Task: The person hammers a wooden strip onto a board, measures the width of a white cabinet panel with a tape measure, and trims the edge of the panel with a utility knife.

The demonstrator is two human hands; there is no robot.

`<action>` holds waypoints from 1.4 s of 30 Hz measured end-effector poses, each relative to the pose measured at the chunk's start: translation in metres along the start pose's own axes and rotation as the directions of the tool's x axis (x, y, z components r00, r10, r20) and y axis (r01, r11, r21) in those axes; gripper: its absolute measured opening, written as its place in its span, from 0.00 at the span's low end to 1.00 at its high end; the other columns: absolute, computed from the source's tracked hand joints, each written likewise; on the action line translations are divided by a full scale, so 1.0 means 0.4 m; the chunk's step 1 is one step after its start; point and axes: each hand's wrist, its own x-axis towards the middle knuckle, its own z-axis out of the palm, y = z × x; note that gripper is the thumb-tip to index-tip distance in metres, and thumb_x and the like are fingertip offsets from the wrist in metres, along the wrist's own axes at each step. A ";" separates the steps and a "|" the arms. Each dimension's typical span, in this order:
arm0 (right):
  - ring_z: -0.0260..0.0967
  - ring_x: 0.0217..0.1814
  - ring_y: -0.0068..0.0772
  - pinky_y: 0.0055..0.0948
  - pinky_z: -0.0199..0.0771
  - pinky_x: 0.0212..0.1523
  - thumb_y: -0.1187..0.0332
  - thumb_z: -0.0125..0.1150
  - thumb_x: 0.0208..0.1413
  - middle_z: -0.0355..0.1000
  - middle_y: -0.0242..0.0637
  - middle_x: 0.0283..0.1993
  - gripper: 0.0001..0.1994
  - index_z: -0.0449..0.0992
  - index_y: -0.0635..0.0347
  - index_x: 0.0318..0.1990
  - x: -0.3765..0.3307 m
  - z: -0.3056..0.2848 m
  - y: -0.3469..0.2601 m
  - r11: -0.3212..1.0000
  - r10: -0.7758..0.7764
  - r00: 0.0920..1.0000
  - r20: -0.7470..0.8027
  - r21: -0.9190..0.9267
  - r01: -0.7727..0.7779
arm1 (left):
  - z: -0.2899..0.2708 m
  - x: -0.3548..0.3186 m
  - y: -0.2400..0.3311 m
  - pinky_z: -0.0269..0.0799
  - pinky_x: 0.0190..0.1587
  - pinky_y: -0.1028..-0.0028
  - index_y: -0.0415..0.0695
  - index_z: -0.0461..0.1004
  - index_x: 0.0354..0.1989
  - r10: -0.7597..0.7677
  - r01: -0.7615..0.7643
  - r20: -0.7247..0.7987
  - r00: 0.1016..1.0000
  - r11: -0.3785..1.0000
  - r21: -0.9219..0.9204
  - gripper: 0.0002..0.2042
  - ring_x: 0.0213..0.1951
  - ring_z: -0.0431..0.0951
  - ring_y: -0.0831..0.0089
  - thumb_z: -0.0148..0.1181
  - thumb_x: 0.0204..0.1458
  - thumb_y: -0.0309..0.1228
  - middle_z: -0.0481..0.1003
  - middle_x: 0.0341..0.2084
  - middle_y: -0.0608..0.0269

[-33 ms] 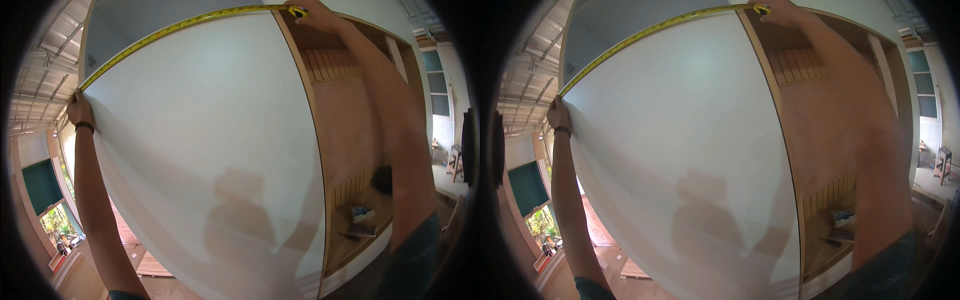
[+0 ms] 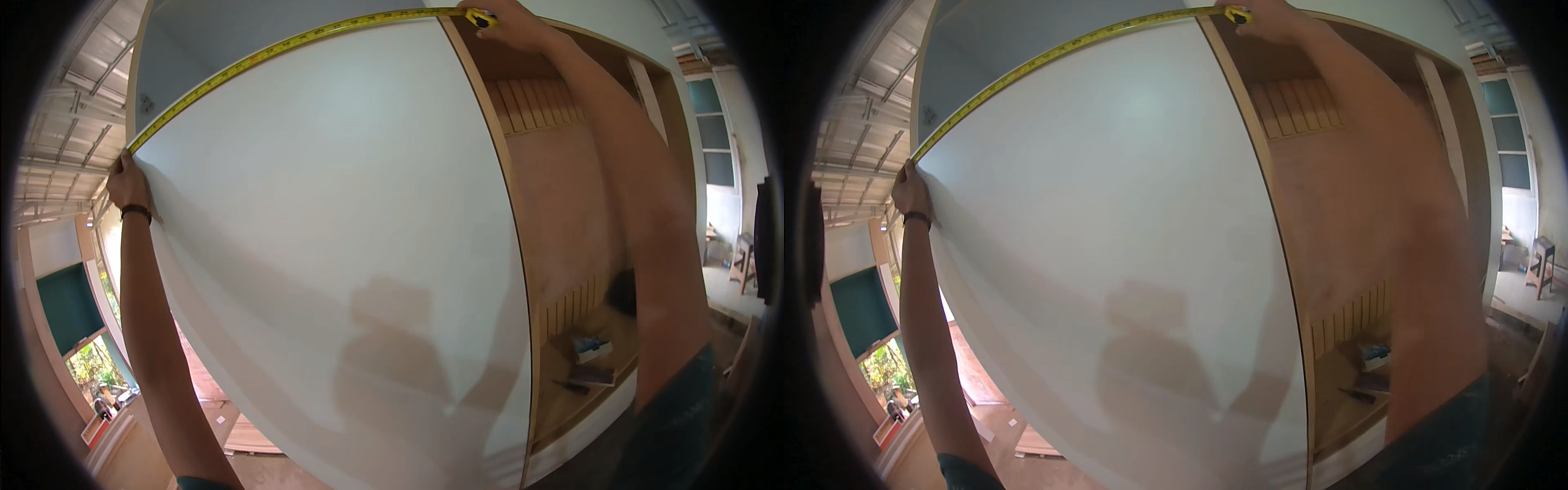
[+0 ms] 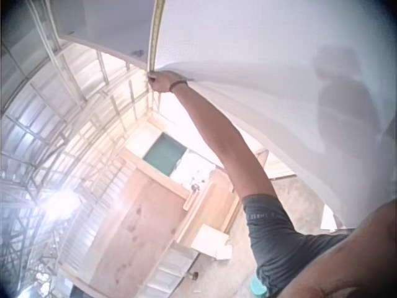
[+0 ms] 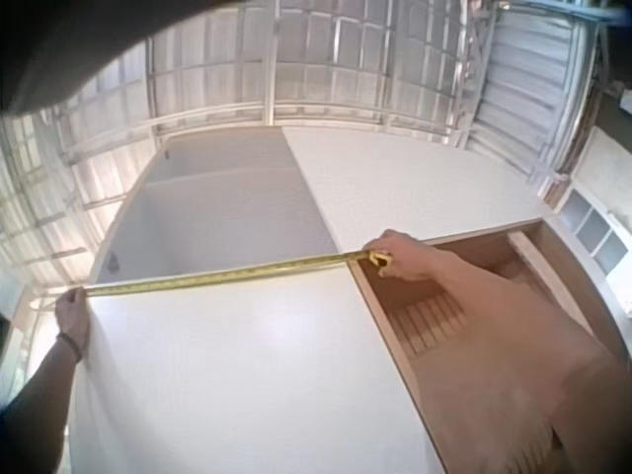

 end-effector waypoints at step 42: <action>0.62 0.68 0.50 0.46 0.68 0.66 0.66 0.67 0.56 0.66 0.46 0.62 0.25 0.74 0.43 0.63 -0.077 0.012 0.065 0.991 0.136 0.987 -0.085 -0.002 -0.136 | -0.032 -0.172 0.096 0.46 0.75 0.62 0.48 0.60 0.72 0.482 -0.561 0.308 0.820 0.784 0.265 0.33 0.73 0.54 0.58 0.37 0.68 0.57 0.60 0.71 0.58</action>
